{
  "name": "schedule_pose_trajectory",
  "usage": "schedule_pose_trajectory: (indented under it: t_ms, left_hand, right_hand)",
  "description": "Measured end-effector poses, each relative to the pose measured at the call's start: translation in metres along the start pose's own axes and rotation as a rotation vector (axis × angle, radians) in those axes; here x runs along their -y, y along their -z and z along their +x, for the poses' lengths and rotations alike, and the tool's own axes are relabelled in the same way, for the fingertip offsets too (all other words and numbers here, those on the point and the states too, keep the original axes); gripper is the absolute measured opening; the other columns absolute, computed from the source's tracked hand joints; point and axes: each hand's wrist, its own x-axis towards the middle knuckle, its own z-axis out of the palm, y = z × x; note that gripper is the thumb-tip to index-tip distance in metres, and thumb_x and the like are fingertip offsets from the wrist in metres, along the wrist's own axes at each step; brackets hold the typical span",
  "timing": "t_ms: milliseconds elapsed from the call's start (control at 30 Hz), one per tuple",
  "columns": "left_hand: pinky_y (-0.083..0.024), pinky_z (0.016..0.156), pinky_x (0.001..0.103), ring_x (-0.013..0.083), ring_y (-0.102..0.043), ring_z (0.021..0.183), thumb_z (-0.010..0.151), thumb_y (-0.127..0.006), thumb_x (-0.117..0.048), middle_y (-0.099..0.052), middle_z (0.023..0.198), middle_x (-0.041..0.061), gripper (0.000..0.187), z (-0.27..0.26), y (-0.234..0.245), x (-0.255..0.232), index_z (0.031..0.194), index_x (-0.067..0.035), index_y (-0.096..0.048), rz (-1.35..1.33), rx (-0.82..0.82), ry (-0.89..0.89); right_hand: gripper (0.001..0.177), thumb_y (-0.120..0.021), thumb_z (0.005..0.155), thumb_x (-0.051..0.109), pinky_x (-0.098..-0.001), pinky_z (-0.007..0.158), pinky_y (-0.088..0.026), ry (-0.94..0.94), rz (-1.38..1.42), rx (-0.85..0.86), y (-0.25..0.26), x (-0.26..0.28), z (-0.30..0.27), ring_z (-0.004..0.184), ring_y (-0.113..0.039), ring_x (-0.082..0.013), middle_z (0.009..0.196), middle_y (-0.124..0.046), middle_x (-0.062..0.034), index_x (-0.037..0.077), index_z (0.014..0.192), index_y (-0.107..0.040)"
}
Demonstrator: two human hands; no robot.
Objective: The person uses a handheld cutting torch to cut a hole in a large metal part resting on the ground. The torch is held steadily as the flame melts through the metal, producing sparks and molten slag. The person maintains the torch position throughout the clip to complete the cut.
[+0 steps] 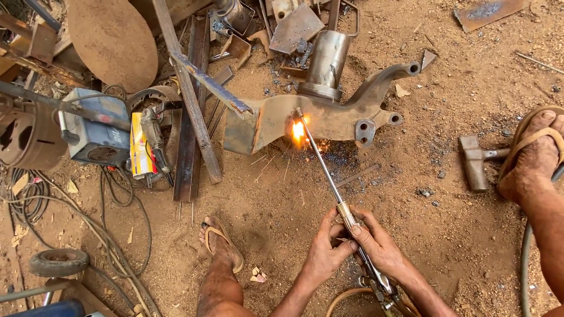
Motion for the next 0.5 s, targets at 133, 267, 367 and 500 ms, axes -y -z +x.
schedule_pose_trajectory:
  t_ms: [133, 267, 367, 500]
  left_hand:
    - [-0.045, 0.115, 0.058, 0.0294, -0.062, 0.136, 0.09, -0.073, -0.028, -0.068, 0.14, 0.013, 0.092, -0.0001, 0.0002, -0.0015, 0.164, -0.012, -0.019, 0.014, 0.001, 0.015]
    - [-0.045, 0.114, 0.059, 0.0298, -0.061, 0.137, 0.09, -0.073, -0.026, -0.068, 0.14, 0.013, 0.092, -0.0003, 0.0001, -0.004, 0.164, -0.013, -0.019, -0.004, -0.005, 0.018]
    - [-0.046, 0.113, 0.06, 0.0304, -0.061, 0.137, 0.09, -0.073, -0.026, -0.067, 0.141, 0.014, 0.093, -0.0006, 0.0, -0.0043, 0.164, -0.013, -0.018, -0.004, -0.008, 0.026]
    - [-0.056, 0.107, 0.054, 0.0311, -0.068, 0.128, 0.091, -0.075, -0.02, -0.07, 0.134, 0.015, 0.089, 0.0007, -0.0012, 0.002, 0.162, -0.012, -0.023, -0.02, -0.017, -0.013]
  right_hand:
    - [0.078, -0.051, 0.084, 0.057, -0.0314, 0.044, -0.061, 0.037, 0.052, -0.006, -0.0017, -0.0005, 0.0026, 0.056, -0.063, -0.0177, 0.121, -0.064, -0.0137, 0.018, 0.152, -0.042]
    - [0.081, -0.051, 0.084, 0.056, -0.0314, 0.043, -0.058, 0.004, 0.073, 0.0, -0.0022, 0.0033, 0.0016, 0.056, -0.062, -0.0188, 0.116, -0.064, -0.0155, 0.019, 0.155, -0.04]
    - [0.077, -0.051, 0.086, 0.054, -0.0318, 0.044, -0.059, 0.01, 0.072, -0.001, -0.0019, 0.0031, 0.0015, 0.056, -0.062, -0.0191, 0.114, -0.066, -0.0152, 0.02, 0.155, -0.04]
    - [0.082, -0.051, 0.083, 0.059, -0.0315, 0.045, -0.06, 0.037, 0.047, -0.018, -0.003, 0.0026, 0.0018, 0.06, -0.065, -0.0181, 0.138, -0.057, -0.0127, 0.022, 0.155, -0.04]
